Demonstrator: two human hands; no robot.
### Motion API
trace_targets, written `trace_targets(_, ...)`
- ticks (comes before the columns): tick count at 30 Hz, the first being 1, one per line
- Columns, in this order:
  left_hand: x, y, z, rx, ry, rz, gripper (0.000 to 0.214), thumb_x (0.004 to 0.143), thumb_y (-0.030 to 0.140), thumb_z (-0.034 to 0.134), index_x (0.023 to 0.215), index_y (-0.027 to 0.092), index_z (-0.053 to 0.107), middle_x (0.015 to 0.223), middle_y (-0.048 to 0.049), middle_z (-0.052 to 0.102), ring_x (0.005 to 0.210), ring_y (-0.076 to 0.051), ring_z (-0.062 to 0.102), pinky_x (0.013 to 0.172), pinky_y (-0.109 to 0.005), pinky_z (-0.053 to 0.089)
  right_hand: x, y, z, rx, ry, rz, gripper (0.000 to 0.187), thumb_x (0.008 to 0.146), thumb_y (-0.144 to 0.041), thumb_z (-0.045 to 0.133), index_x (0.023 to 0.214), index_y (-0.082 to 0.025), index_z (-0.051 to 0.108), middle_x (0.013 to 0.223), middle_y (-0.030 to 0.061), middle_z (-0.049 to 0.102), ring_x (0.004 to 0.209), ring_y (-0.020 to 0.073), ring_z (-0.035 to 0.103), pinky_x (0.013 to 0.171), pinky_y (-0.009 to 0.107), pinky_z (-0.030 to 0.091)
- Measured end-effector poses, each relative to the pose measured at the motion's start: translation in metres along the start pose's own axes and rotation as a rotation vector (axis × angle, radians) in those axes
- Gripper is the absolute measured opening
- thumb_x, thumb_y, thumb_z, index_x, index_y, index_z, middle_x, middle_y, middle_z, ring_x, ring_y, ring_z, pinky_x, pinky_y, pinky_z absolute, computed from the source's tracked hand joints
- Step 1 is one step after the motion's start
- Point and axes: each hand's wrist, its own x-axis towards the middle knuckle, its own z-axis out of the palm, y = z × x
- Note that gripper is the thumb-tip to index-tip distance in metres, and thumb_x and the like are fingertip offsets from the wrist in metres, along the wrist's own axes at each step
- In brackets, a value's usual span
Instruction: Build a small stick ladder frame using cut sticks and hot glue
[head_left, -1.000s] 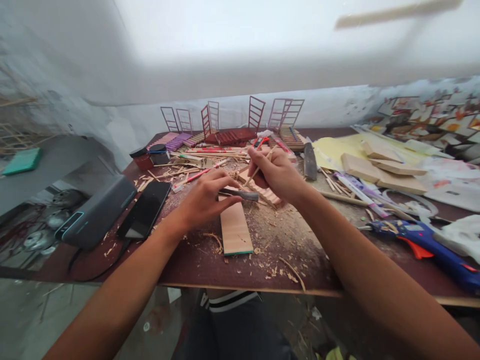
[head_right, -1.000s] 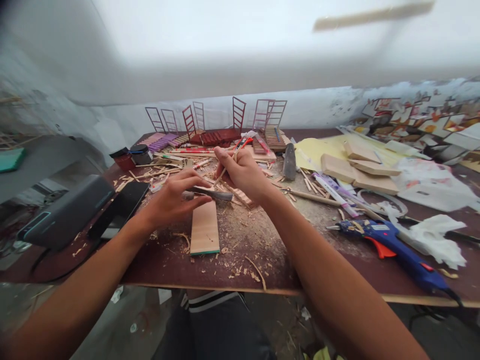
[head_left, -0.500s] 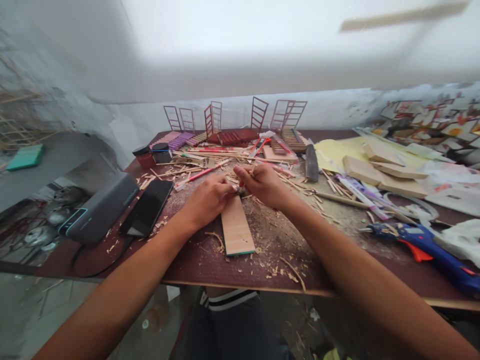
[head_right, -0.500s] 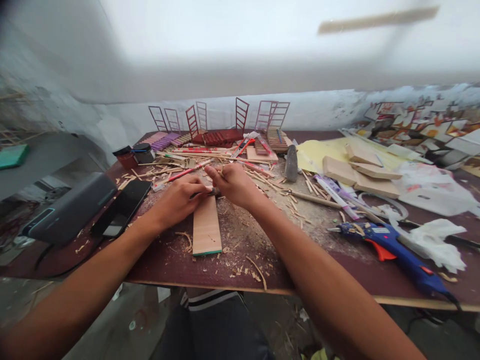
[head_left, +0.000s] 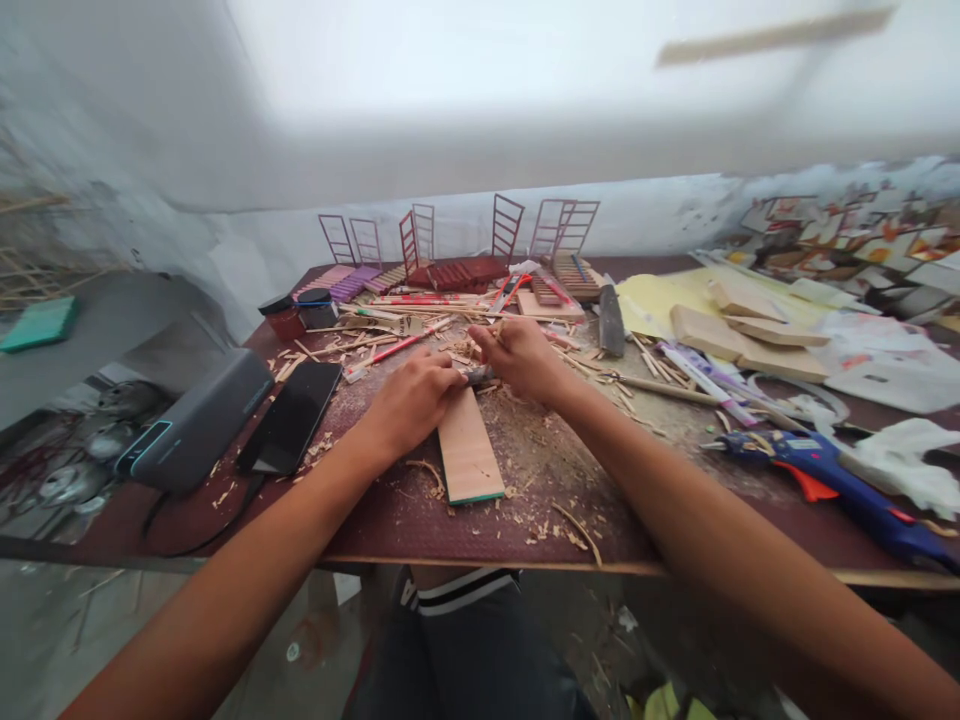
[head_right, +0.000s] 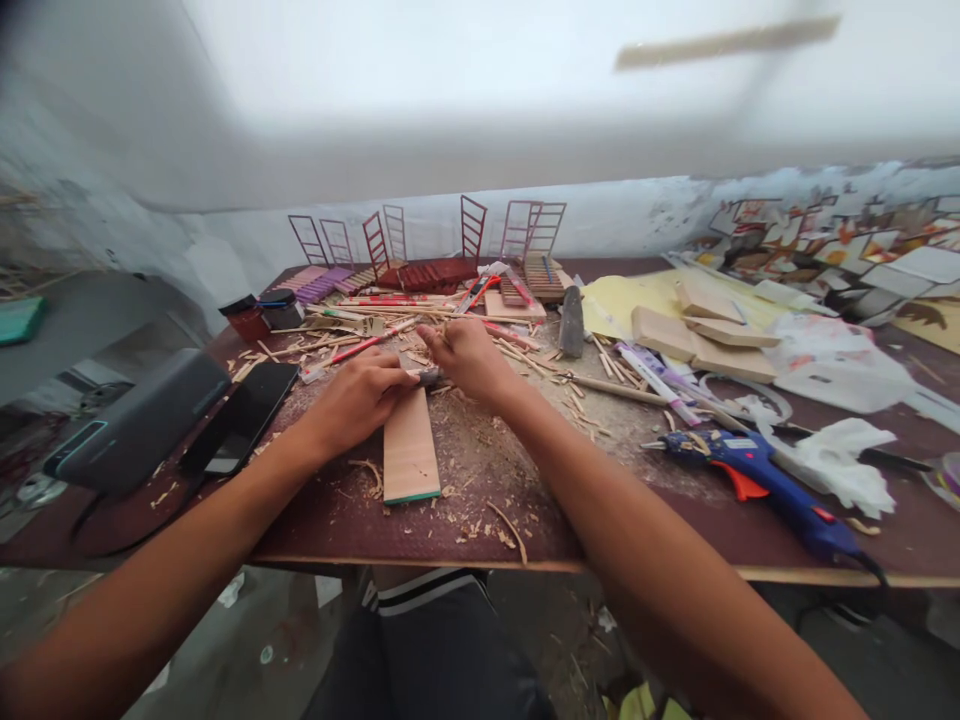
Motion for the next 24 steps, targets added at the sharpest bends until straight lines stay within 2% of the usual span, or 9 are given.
trace_targets(5,0.0,0.003,-0.004,0.02,-0.033,-0.009,0.023,0.099,0.013,0.055,0.099,0.015,0.078,0.092,-0.0079,0.071,0.091,-0.024,0.059,0.084,-0.039,0.051,0.001,0.002,-0.001,-0.051,-0.041,-0.043,0.056,0.106,-0.045,0.041,0.057,-0.019,0.045,0.055,-0.002,0.044,0.055,0.0099,0.034,0.059,0.031,0.024)
trace_targets(8,0.0,0.005,-0.006,0.007,-0.041,-0.031,0.022,0.1,0.016,0.055,0.099,0.014,0.078,0.091,-0.0078,0.071,0.091,-0.023,0.059,0.083,-0.038,0.051,0.0,0.006,-0.007,-0.18,-0.05,-0.005,0.056,0.104,-0.04,0.046,0.053,-0.02,0.037,0.052,-0.0029,0.038,0.054,0.0102,0.03,0.06,0.032,0.022)
trace_targets(10,0.0,0.006,-0.006,-0.008,-0.049,-0.041,0.022,0.1,0.016,0.056,0.098,0.014,0.077,0.091,-0.0076,0.07,0.091,-0.023,0.06,0.082,-0.037,0.05,0.0,0.006,-0.012,-0.186,-0.033,0.007,0.056,0.105,-0.041,0.046,0.053,-0.021,0.035,0.052,-0.0027,0.039,0.054,0.0103,0.031,0.061,0.033,0.022)
trace_targets(15,0.0,0.002,-0.004,-0.068,-0.003,-0.043,0.016,0.098,0.016,0.06,0.094,0.015,0.075,0.091,-0.0074,0.071,0.091,-0.022,0.063,0.084,-0.037,0.051,-0.001,-0.006,-0.019,-0.03,0.123,-0.022,0.061,0.106,-0.055,0.037,0.056,-0.021,0.04,0.053,-0.0021,0.041,0.054,0.0104,0.034,0.059,0.032,0.025)
trace_targets(18,-0.001,-0.003,-0.006,-0.151,0.053,-0.046,0.01,0.094,0.016,0.066,0.101,0.015,0.073,0.097,-0.0071,0.072,0.096,-0.022,0.066,0.088,-0.037,0.051,-0.003,-0.011,-0.019,0.063,0.128,-0.057,0.065,0.104,-0.065,0.036,0.057,-0.02,0.042,0.054,-0.0022,0.042,0.053,0.0099,0.036,0.057,0.031,0.027)
trace_targets(22,-0.002,-0.009,-0.013,-0.231,0.169,-0.127,0.008,0.092,0.016,0.067,0.096,0.014,0.074,0.095,-0.0068,0.073,0.09,-0.02,0.067,0.087,-0.036,0.051,-0.007,-0.017,-0.021,0.246,0.159,-0.073,0.065,0.102,-0.067,0.039,0.062,-0.019,0.054,0.055,-0.0012,0.047,0.055,0.0103,0.043,0.056,0.029,0.031)
trace_targets(24,-0.003,-0.011,-0.016,-0.307,0.146,-0.139,0.009,0.092,0.018,0.067,0.095,0.015,0.075,0.091,-0.0052,0.073,0.083,-0.017,0.067,0.085,-0.034,0.052,-0.009,-0.022,-0.021,0.304,0.14,-0.08,0.065,0.101,-0.068,0.04,0.064,-0.018,0.057,0.055,-0.001,0.049,0.055,0.0101,0.044,0.055,0.028,0.033)
